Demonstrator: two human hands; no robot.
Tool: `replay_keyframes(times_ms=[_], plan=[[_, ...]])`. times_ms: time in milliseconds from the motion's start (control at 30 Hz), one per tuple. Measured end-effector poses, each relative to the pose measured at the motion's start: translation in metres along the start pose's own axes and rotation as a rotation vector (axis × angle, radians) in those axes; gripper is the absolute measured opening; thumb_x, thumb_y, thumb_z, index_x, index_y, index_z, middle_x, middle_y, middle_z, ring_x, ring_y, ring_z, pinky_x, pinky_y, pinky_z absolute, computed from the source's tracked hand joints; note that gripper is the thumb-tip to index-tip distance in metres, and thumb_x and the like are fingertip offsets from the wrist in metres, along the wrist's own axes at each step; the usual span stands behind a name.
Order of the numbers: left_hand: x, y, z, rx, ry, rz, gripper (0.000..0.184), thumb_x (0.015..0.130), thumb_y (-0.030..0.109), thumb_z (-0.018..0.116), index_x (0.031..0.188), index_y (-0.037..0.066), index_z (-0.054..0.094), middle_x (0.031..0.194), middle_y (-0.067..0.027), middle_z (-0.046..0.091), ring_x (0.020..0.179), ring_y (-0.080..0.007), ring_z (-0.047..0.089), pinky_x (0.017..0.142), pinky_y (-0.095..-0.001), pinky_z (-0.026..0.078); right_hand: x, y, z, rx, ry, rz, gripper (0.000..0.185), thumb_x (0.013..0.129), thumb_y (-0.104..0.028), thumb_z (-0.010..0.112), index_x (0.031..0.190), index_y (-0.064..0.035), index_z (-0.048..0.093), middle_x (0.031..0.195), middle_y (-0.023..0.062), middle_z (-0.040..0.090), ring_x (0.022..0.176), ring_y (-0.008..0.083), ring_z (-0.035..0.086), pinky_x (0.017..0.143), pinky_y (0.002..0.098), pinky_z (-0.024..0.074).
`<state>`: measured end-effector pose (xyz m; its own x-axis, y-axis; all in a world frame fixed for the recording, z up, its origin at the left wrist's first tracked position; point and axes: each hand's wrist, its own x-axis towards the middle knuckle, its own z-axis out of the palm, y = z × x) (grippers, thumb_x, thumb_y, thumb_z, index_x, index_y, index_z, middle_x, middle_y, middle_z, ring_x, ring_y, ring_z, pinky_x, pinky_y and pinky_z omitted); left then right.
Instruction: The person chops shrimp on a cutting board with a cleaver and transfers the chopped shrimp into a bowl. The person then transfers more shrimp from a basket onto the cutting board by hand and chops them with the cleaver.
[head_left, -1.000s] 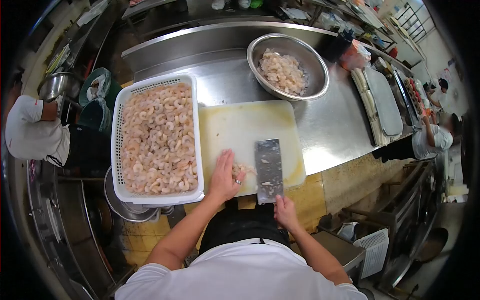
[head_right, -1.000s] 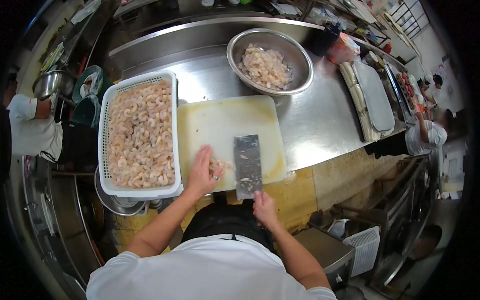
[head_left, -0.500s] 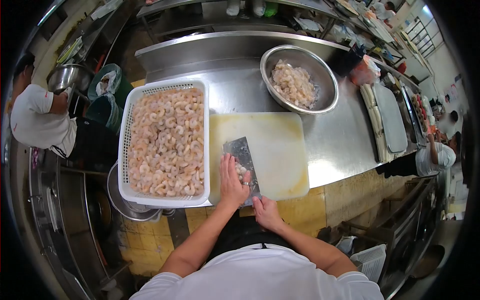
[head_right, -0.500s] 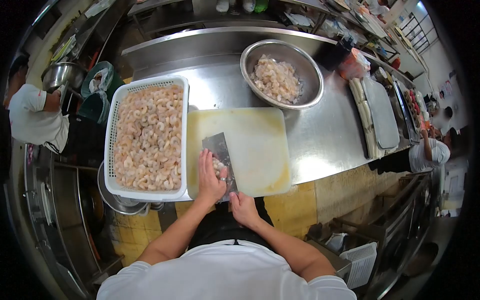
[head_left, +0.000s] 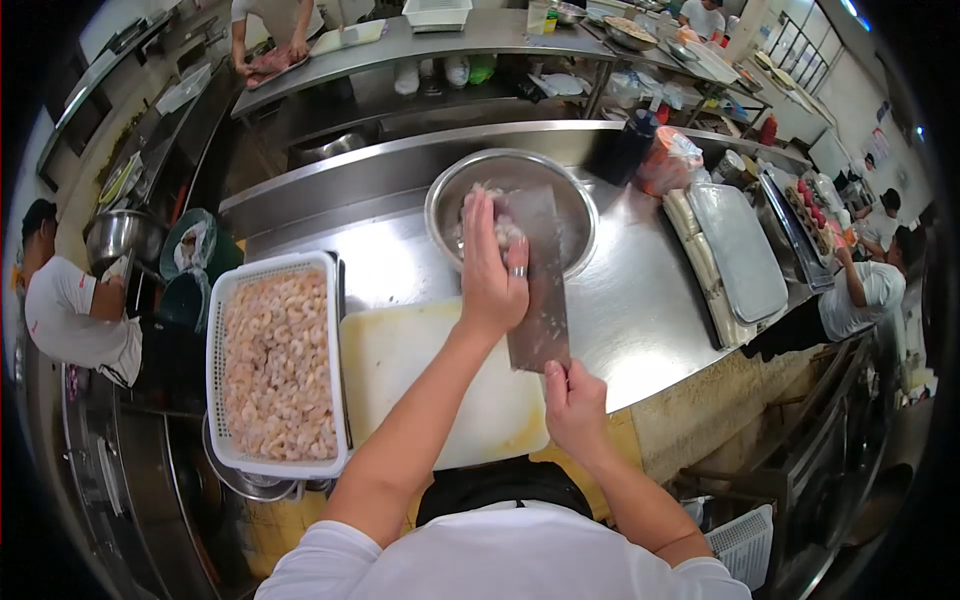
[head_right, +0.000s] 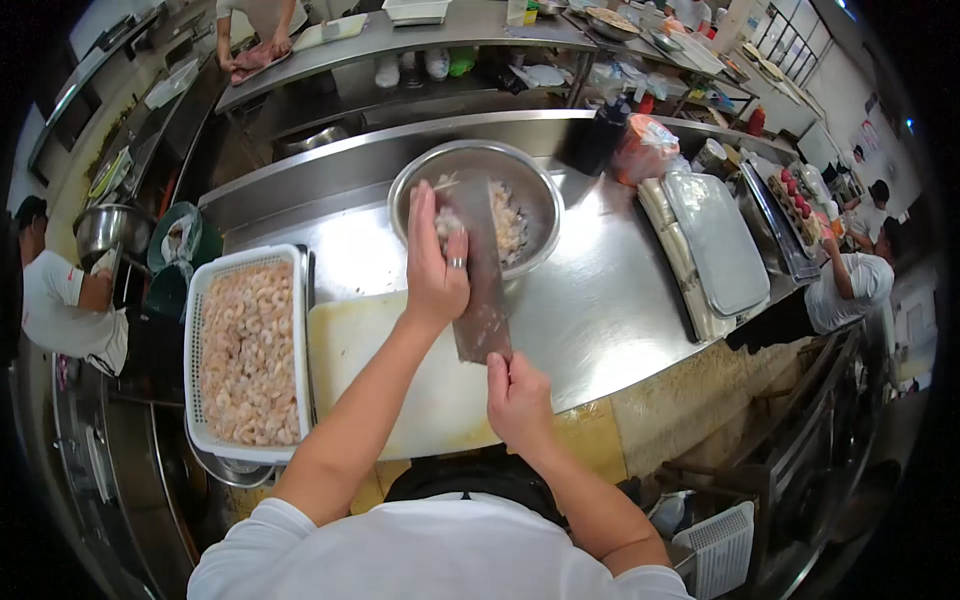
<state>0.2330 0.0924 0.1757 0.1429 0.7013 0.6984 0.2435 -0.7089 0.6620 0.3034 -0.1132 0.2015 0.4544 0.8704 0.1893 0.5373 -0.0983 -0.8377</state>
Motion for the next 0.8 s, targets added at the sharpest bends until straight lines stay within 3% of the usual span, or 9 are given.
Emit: replay_keyframes(times_ms=[100, 233, 267, 333, 433, 467, 633, 767, 800], plan=[[0.045, -0.023, 0.049, -0.016, -0.023, -0.057, 0.062, 0.107, 0.024, 0.056, 0.157, -0.008, 0.038, 0.166, -0.0280, 0.039, 0.157, -0.0477, 0.031, 0.129, -0.0549, 0.025, 0.035, 0.019, -0.024, 0.035, 0.056, 0.057, 0.034, 0.108, -0.019, 0.063, 0.082, 0.0024, 0.056, 0.065, 0.0265, 0.057, 0.053, 0.0412, 0.054, 0.051, 0.0463, 0.0411], [0.039, -0.110, 0.090, 0.278, -0.293, -0.314, 0.050, 0.105, 0.024, 0.060, 0.146, -0.004, 0.055, 0.157, -0.0256, 0.051, 0.153, -0.0460, 0.037, 0.127, -0.0537, 0.030, 0.056, 0.053, -0.046, 0.085, 0.084, 0.115, 0.030, 0.110, -0.019, 0.060, 0.088, 0.0012, 0.062, 0.061, 0.0041, 0.059, 0.049, 0.0103, 0.053, 0.047, 0.0322, 0.0428], [0.037, -0.122, 0.091, 0.389, -0.396, -0.401, 0.047, 0.104, 0.024, 0.061, 0.142, -0.003, 0.061, 0.154, -0.0250, 0.056, 0.152, -0.0460, 0.040, 0.126, -0.0534, 0.031, 0.058, 0.065, -0.050, 0.087, 0.078, 0.119, 0.030, 0.110, -0.019, 0.060, 0.089, 0.0011, 0.063, 0.061, 0.0036, 0.059, 0.049, 0.0099, 0.053, 0.047, 0.0315, 0.0427], [0.042, -0.123, 0.083, 0.331, -0.260, -0.316, 0.039, 0.102, 0.024, 0.065, 0.131, -0.001, 0.069, 0.144, -0.0228, 0.063, 0.143, -0.0442, 0.049, 0.122, -0.0511, 0.037, 0.062, 0.084, -0.054, 0.091, 0.070, 0.126, 0.029, 0.110, -0.020, 0.060, 0.090, 0.0008, 0.064, 0.061, 0.0026, 0.059, 0.049, 0.0091, 0.053, 0.045, 0.0302, 0.0425], [0.044, -0.107, 0.065, 0.218, -0.179, -0.299, 0.029, 0.099, 0.021, 0.069, 0.120, 0.002, 0.075, 0.131, -0.0198, 0.070, 0.131, -0.0410, 0.059, 0.114, -0.0485, 0.044, 0.065, 0.084, -0.061, 0.146, 0.064, 0.237, 0.033, 0.107, -0.019, 0.062, 0.084, 0.0038, 0.060, 0.063, 0.0149, 0.058, 0.056, 0.0187, 0.054, 0.055, 0.0394, 0.0438], [0.045, -0.098, 0.058, 0.175, -0.168, -0.310, 0.026, 0.098, 0.020, 0.070, 0.117, 0.003, 0.076, 0.127, -0.0188, 0.072, 0.127, -0.0399, 0.062, 0.112, -0.0479, 0.047, 0.065, 0.087, -0.060, 0.154, 0.060, 0.236, 0.032, 0.107, -0.019, 0.062, 0.085, 0.0041, 0.060, 0.063, 0.0148, 0.058, 0.056, 0.0186, 0.054, 0.055, 0.0396, 0.0440], [-0.011, -0.060, 0.020, 0.154, -0.157, -0.272, 0.022, 0.097, 0.012, 0.073, 0.116, 0.002, 0.077, 0.113, -0.0146, 0.075, 0.105, -0.0308, 0.072, 0.094, -0.0384, 0.057, 0.052, 0.103, -0.060, 0.168, -0.047, 0.319, 0.030, 0.107, -0.019, 0.063, 0.090, 0.0058, 0.065, 0.064, 0.0157, 0.061, 0.057, 0.0184, 0.056, 0.055, 0.0411, 0.0454], [-0.087, -0.030, -0.020, -0.041, -0.090, -0.581, 0.021, 0.101, 0.014, 0.074, 0.117, 0.001, 0.076, 0.102, -0.0078, 0.076, 0.092, -0.0130, 0.070, 0.084, -0.0306, 0.057, 0.021, 0.094, -0.052, 0.139, -0.166, 0.303, 0.030, 0.106, -0.020, 0.064, 0.093, 0.0066, 0.068, 0.069, 0.0214, 0.065, 0.058, 0.0249, 0.061, 0.056, 0.0428, 0.0468], [-0.102, -0.026, -0.032, -0.046, -0.070, -0.648, 0.023, 0.101, 0.013, 0.073, 0.120, 0.001, 0.075, 0.105, -0.0085, 0.076, 0.094, -0.0137, 0.070, 0.084, -0.0306, 0.057, 0.015, 0.090, -0.050, 0.116, -0.213, 0.289, 0.031, 0.106, -0.021, 0.064, 0.093, 0.0068, 0.068, 0.070, 0.0228, 0.066, 0.058, 0.0270, 0.063, 0.057, 0.0433, 0.0472]])
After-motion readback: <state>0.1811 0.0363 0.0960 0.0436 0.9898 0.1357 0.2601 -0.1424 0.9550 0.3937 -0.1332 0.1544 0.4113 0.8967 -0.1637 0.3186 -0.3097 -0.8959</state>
